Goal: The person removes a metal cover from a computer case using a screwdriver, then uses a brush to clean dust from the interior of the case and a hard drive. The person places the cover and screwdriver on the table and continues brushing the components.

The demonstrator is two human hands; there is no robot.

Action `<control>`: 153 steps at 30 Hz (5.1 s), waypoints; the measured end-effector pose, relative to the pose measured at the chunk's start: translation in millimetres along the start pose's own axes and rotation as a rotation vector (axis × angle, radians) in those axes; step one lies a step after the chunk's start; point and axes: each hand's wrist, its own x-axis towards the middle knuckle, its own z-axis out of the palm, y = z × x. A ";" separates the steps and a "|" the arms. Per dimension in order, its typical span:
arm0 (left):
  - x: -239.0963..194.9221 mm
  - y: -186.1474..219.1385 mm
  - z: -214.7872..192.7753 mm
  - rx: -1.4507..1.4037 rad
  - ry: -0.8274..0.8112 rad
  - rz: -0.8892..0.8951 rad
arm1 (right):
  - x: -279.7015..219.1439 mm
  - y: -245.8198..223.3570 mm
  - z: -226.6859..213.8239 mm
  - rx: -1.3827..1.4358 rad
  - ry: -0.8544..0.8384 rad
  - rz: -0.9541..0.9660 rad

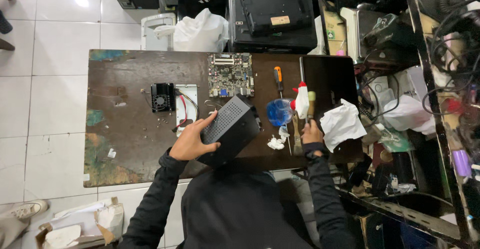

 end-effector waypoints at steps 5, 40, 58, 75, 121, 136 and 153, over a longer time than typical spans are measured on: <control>-8.4 -0.2 5.5 -0.016 0.027 -0.015 | 35.1 9.9 31.1 -0.192 -0.075 -0.103; -27.4 48.5 37.6 0.138 -0.006 -0.102 | 172.1 -79.5 54.5 -0.389 -0.151 -0.433; -30.2 45.1 29.6 0.185 -0.100 -0.091 | 127.5 -5.3 -80.0 1.051 0.189 -0.234; -36.4 55.4 13.2 -0.191 0.119 -0.216 | -155.2 -98.3 39.4 0.135 -0.317 -0.636; -36.9 -24.0 78.2 -0.315 0.305 0.057 | -67.9 3.2 67.4 0.752 -0.613 0.430; -65.2 -39.0 103.5 -1.408 -0.013 -0.740 | -83.0 -17.1 48.7 1.040 -0.616 0.622; -58.2 -74.4 60.0 -0.484 0.136 -0.399 | -53.3 16.3 39.1 0.406 -0.546 -0.023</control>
